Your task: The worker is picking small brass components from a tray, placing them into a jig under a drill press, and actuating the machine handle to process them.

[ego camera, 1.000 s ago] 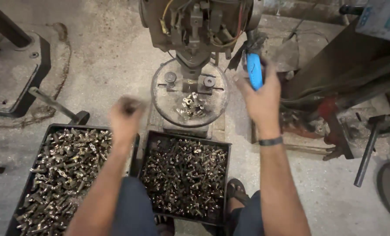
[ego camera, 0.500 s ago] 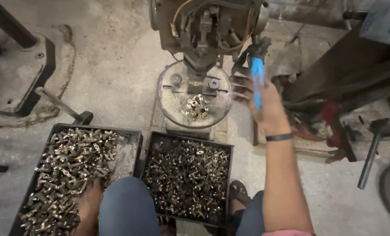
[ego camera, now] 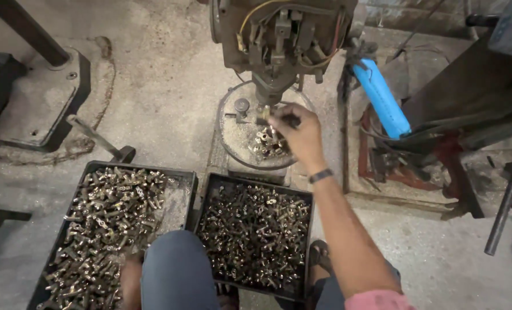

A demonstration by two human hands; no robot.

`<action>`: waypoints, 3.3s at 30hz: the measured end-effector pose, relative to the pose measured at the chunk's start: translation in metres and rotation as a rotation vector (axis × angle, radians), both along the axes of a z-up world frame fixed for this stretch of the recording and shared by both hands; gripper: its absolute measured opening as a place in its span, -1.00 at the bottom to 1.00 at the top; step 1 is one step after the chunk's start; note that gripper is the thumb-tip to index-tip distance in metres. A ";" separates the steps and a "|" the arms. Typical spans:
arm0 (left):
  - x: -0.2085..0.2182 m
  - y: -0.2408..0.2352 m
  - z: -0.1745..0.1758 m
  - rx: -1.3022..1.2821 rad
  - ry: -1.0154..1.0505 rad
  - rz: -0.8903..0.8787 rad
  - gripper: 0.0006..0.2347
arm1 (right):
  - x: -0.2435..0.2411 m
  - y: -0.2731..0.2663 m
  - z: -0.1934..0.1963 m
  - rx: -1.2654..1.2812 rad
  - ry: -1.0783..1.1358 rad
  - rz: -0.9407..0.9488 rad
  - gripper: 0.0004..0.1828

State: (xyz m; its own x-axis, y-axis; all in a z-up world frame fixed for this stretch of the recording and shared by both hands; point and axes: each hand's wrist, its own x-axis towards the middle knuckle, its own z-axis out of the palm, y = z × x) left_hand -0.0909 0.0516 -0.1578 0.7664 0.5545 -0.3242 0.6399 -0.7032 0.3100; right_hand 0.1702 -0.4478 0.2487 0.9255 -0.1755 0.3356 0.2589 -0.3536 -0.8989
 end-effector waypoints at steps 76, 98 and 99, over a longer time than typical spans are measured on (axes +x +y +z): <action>0.123 -0.076 0.278 -0.345 -0.699 -0.096 -0.77 | -0.006 -0.015 0.008 -0.137 0.057 0.171 -0.82; 0.284 -0.323 0.388 -0.599 -0.943 -0.390 -0.71 | -0.093 -0.059 0.160 -0.058 -0.265 -0.135 -0.36; 0.280 -0.313 0.387 -0.600 -0.944 -0.389 -0.71 | -0.084 -0.064 0.146 -0.060 -0.266 -0.135 -0.36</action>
